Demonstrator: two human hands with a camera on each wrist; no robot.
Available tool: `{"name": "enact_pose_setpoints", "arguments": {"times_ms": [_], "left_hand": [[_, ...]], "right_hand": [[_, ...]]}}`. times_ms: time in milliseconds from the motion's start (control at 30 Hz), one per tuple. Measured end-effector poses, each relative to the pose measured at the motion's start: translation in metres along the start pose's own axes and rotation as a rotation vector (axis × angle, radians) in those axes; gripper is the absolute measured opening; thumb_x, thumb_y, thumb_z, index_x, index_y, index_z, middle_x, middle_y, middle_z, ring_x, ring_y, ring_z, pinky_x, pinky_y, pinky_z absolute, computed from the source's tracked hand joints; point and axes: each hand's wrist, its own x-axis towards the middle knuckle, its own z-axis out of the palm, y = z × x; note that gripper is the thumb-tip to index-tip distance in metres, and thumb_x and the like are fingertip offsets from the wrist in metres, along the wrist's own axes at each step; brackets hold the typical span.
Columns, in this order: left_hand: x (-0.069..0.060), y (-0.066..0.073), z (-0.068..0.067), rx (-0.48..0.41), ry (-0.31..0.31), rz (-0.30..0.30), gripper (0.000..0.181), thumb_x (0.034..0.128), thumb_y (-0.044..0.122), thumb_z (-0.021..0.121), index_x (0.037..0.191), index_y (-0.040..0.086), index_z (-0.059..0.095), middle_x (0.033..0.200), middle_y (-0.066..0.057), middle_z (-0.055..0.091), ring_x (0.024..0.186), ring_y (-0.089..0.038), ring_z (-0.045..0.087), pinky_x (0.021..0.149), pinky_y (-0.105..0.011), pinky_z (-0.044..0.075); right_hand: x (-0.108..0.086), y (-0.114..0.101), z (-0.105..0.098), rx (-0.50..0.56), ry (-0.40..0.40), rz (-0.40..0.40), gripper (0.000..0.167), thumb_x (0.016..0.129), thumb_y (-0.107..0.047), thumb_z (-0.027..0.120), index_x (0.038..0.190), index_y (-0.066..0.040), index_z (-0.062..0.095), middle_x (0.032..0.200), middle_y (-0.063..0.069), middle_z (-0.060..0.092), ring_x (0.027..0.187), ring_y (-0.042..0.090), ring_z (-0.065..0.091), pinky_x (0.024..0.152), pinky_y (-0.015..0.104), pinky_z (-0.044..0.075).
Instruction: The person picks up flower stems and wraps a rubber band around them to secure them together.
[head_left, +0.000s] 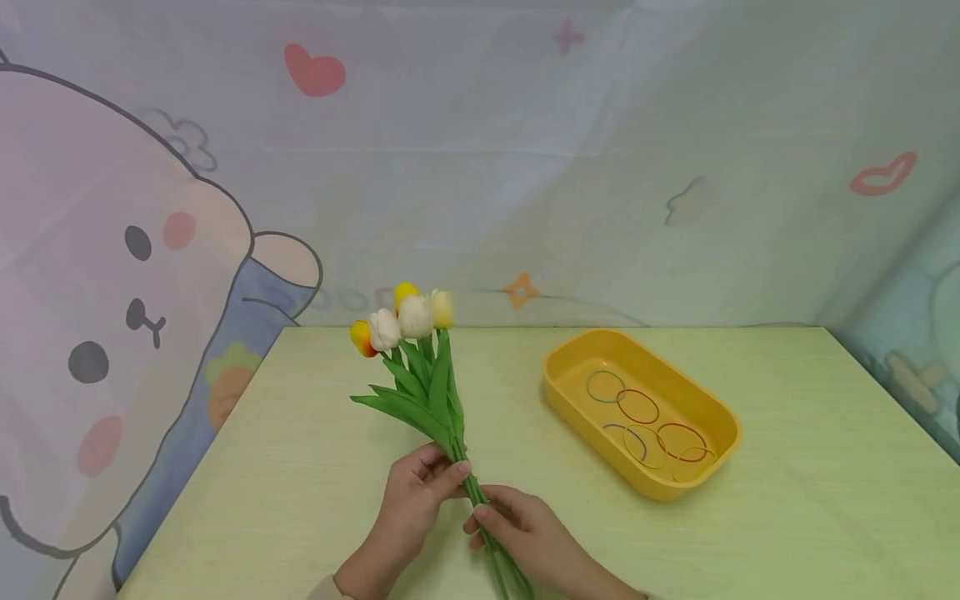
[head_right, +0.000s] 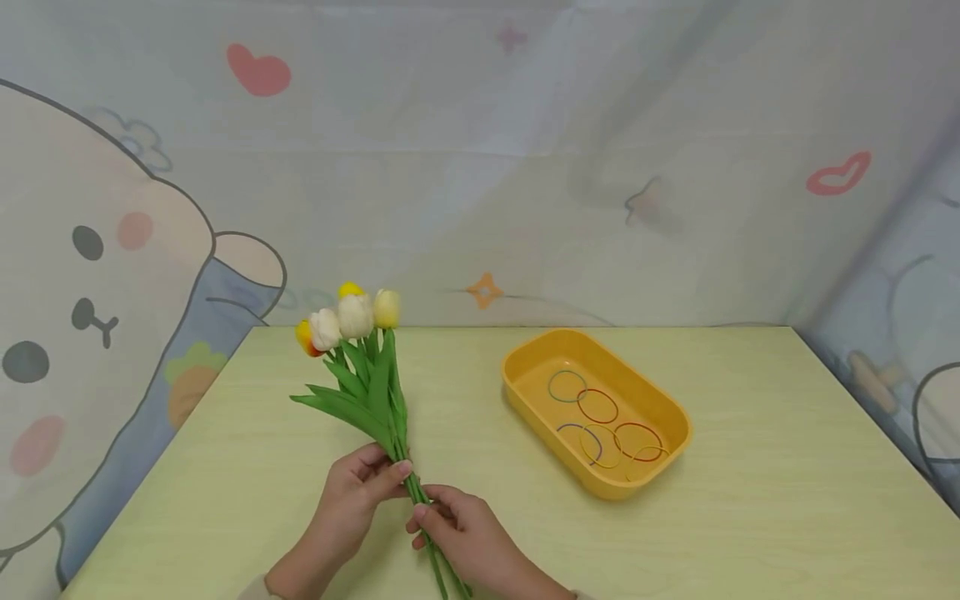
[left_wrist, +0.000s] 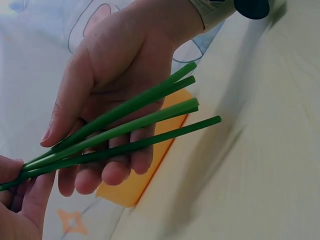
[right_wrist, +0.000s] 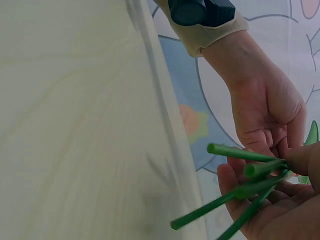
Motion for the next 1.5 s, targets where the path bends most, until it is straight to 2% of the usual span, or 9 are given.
{"name": "enact_pose_setpoints", "arguments": {"times_ms": [133,267,500,600,933,1200,1500], "left_hand": [[0.001,-0.002,0.002,-0.020,0.034,0.006,0.025,0.0881,-0.007,0.062,0.108,-0.020,0.056,0.077,-0.003,0.064,0.072,-0.009,0.064,0.072,-0.027,0.059],[0.002,-0.003,0.003,-0.031,0.043,-0.005,0.025,0.0884,-0.006,0.061,0.109,-0.019,0.056,0.078,-0.001,0.065,0.072,-0.009,0.064,0.071,-0.026,0.058],[0.004,-0.004,0.005,-0.033,0.030,-0.040,0.028,0.0903,-0.004,0.060,0.114,-0.019,0.054,0.081,-0.002,0.067,0.074,-0.009,0.066,0.073,-0.026,0.058],[0.005,-0.004,0.007,-0.029,0.031,-0.045,0.031,0.0908,-0.002,0.061,0.116,-0.019,0.054,0.085,-0.004,0.068,0.076,-0.010,0.067,0.074,-0.027,0.059],[0.010,0.002,0.023,-0.050,0.033,-0.027,0.029,0.0932,0.005,0.061,0.110,-0.019,0.061,0.093,-0.006,0.071,0.083,-0.010,0.066,0.080,-0.026,0.057],[0.013,0.008,0.036,0.013,0.044,-0.007,0.027,0.0925,0.009,0.064,0.102,-0.017,0.065,0.084,-0.008,0.070,0.079,-0.012,0.064,0.077,-0.025,0.056],[0.021,0.006,0.035,0.118,0.033,-0.004,0.025,0.0944,0.009,0.061,0.096,-0.015,0.067,0.083,-0.010,0.069,0.077,-0.013,0.066,0.077,-0.028,0.058]], "right_hand": [[0.000,0.002,0.002,-0.013,0.004,0.003,0.032,0.102,-0.021,0.048,0.112,0.007,0.061,0.090,0.013,0.068,0.079,0.010,0.063,0.077,0.019,0.049],[0.001,0.004,0.003,-0.014,0.014,0.001,0.027,0.102,-0.016,0.048,0.097,0.006,0.062,0.077,0.013,0.065,0.070,0.008,0.058,0.071,0.019,0.048],[0.001,0.005,0.003,0.010,0.071,0.040,0.029,0.101,-0.013,0.049,0.116,0.009,0.061,0.076,0.007,0.057,0.061,0.009,0.052,0.063,0.019,0.047],[0.001,0.006,0.003,0.003,0.104,0.041,0.030,0.101,-0.013,0.049,0.116,0.010,0.061,0.074,0.003,0.055,0.059,0.008,0.049,0.057,0.019,0.045],[0.004,0.003,-0.005,-0.044,0.198,-0.019,0.026,0.101,-0.010,0.049,0.110,0.011,0.062,0.074,0.005,0.055,0.057,0.004,0.047,0.051,0.017,0.043],[0.005,-0.003,-0.013,-0.132,0.175,-0.002,0.024,0.101,-0.010,0.049,0.090,0.008,0.061,0.067,0.002,0.052,0.054,0.002,0.043,0.046,0.015,0.037],[0.007,-0.004,-0.018,-0.180,0.158,0.005,0.021,0.101,-0.009,0.050,0.092,0.005,0.063,0.066,0.000,0.052,0.051,0.002,0.041,0.043,0.015,0.033]]}}
